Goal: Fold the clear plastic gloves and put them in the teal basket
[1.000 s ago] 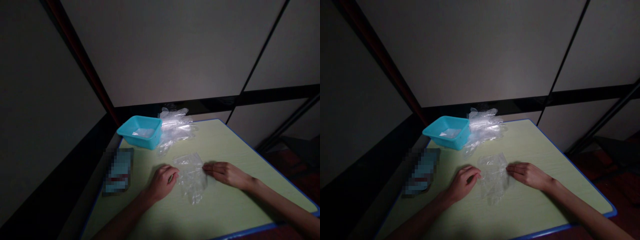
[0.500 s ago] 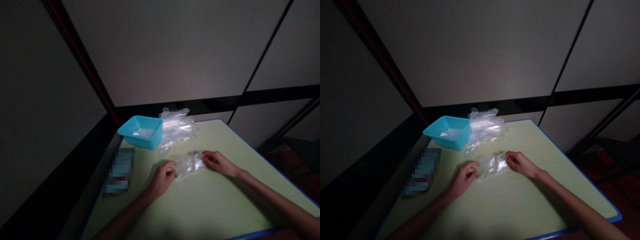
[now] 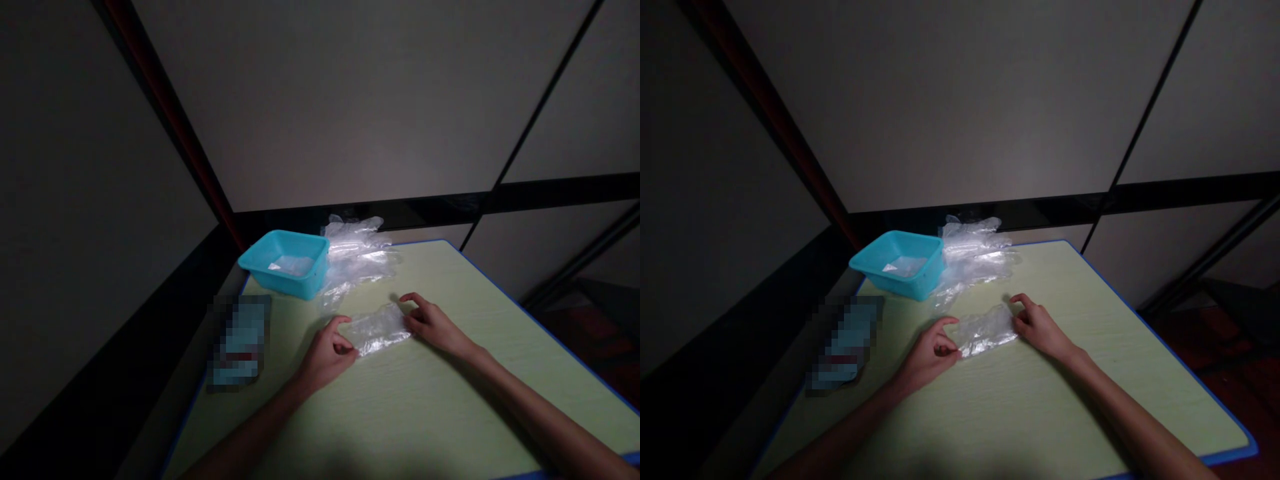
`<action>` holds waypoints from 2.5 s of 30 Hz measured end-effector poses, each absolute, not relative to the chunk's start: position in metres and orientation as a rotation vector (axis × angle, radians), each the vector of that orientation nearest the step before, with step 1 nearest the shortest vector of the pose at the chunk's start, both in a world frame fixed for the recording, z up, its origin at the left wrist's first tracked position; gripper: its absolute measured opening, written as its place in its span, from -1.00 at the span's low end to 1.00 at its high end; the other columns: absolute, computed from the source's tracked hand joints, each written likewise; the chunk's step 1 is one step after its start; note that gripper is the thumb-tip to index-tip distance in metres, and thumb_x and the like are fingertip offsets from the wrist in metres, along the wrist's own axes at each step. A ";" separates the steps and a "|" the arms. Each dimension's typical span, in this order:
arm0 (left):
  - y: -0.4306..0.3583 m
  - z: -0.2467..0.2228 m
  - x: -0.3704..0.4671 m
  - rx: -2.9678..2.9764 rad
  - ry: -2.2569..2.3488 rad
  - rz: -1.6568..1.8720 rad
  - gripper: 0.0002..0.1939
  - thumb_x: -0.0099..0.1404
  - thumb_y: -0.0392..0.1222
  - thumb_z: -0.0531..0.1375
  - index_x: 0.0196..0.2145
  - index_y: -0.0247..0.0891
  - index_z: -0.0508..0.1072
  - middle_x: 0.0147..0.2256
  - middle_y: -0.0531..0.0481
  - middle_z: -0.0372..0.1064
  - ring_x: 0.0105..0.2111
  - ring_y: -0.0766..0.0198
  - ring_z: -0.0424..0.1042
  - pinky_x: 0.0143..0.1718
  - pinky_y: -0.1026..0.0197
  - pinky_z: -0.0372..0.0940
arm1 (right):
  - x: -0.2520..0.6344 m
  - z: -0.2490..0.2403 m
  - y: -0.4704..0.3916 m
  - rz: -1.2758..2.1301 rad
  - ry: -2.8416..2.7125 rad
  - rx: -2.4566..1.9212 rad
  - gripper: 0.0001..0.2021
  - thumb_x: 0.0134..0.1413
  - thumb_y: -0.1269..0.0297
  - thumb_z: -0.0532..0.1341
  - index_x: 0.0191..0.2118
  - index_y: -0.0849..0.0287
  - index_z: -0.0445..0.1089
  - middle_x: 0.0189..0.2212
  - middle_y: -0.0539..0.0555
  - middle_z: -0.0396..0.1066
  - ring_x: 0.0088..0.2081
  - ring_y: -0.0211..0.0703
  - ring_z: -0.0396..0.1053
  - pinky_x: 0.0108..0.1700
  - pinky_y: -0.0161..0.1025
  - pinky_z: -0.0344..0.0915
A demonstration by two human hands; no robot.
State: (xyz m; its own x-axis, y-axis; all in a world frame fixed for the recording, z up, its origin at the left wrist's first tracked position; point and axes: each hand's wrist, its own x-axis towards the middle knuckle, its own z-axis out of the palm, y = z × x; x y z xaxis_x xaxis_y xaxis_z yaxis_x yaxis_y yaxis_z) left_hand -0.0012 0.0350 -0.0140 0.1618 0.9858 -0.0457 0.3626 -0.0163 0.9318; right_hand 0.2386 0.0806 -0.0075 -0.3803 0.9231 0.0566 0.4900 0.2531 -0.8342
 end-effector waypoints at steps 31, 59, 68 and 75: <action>0.033 -0.012 -0.004 1.533 1.257 0.867 -0.39 -0.13 -0.41 0.16 -0.04 -0.35 0.19 -0.60 0.17 0.27 -0.58 0.39 0.22 -0.54 0.36 0.08 | 0.237 -0.012 0.069 0.526 -2.147 -1.527 -0.63 -0.07 0.43 0.00 -0.05 0.21 0.12 -0.58 -0.05 0.29 -0.54 -0.20 0.27 -0.48 -0.32 0.08; 0.032 -0.012 -0.003 1.516 1.268 0.877 -0.37 -0.12 -0.43 0.17 -0.03 -0.31 0.17 -0.58 0.17 0.28 -0.56 0.39 0.24 -0.52 0.37 0.10 | 0.231 -0.020 0.054 -0.074 -2.698 -1.155 -0.34 0.15 -0.04 -0.12 0.23 0.31 -0.20 0.20 0.28 -0.17 0.21 0.01 -0.22 0.16 0.12 -0.19; 0.032 -0.011 -0.002 1.513 1.285 0.882 -0.40 -0.13 -0.44 0.16 -0.06 -0.31 0.20 -0.60 0.18 0.27 -0.59 0.42 0.20 -0.54 0.37 0.08 | 0.231 -0.021 0.054 -0.103 -2.660 -1.203 -0.32 0.13 -0.07 -0.11 0.23 0.30 -0.18 0.20 0.30 -0.15 0.21 0.04 -0.19 0.15 0.13 -0.19; 0.036 -0.009 -0.005 1.647 1.325 0.955 -0.52 -0.07 -0.37 0.18 -0.12 -0.30 0.25 -0.56 0.17 0.17 -0.58 0.41 0.15 -0.55 0.37 0.08 | 0.247 -0.017 0.060 -0.108 -2.596 -1.354 -0.29 0.12 -0.09 -0.12 0.25 0.23 -0.34 0.21 0.25 -0.16 0.20 0.03 -0.17 0.15 0.12 -0.20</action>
